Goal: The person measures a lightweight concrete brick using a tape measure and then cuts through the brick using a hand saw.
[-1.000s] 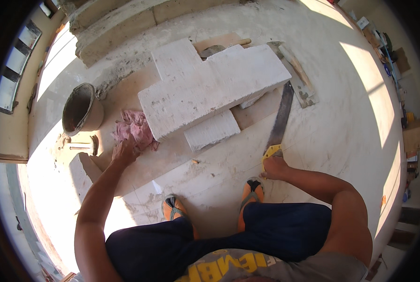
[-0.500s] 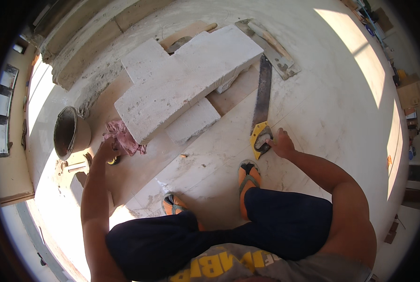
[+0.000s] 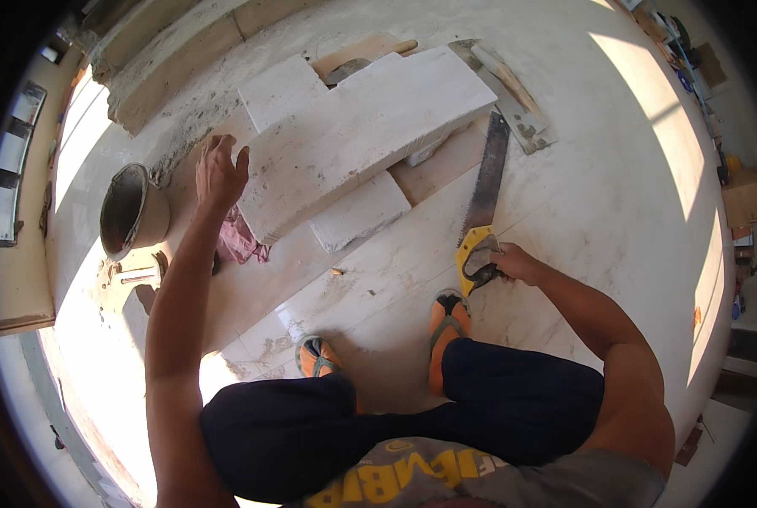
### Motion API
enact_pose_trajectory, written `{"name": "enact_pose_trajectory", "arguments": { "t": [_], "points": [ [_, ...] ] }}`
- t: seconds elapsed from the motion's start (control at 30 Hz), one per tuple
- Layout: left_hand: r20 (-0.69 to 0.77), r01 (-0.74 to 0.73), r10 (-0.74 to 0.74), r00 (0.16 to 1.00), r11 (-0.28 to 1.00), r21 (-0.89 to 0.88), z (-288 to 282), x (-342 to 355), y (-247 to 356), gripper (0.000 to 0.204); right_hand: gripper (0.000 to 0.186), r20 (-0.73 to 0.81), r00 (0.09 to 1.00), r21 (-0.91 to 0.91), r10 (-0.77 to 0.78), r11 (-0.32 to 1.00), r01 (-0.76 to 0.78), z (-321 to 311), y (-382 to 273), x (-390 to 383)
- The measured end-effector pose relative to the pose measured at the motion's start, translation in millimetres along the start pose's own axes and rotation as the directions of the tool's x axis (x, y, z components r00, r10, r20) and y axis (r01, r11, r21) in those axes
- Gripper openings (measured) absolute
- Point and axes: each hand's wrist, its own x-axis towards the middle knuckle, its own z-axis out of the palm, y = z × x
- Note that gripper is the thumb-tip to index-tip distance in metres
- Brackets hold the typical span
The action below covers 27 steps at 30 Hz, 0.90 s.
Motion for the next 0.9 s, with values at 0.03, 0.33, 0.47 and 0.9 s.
{"name": "enact_pose_trajectory", "arguments": {
  "t": [0.03, 0.33, 0.47, 0.9],
  "points": [
    [0.004, -0.024, 0.024, 1.000, 1.000, -0.020, 7, 12, 16, 0.038, 0.045, 0.056, 0.998, 0.055, 0.018, 0.998, -0.021, -2, 3, -13],
    [0.148, 0.165, -0.146, 0.978, 0.978, -0.129, 92, 102, 87, 0.046, 0.031, -0.026, 0.991, 0.729, -0.134, 0.676, 0.110, 42, -42, -165],
    [0.395, 0.223, -0.183, 0.900, 0.973, -0.057, 110, 100, 136, 0.054, 0.025, -0.250, 0.961, 0.804, -0.116, 0.527, 0.273, 22, -37, -233],
    [0.351, 0.258, -0.228, 0.908, 0.965, -0.040, 115, 99, 126, 0.058, 0.020, -0.634, 0.550, -0.222, -0.544, 0.809, 0.545, -40, -145, -245]
  ]
}}
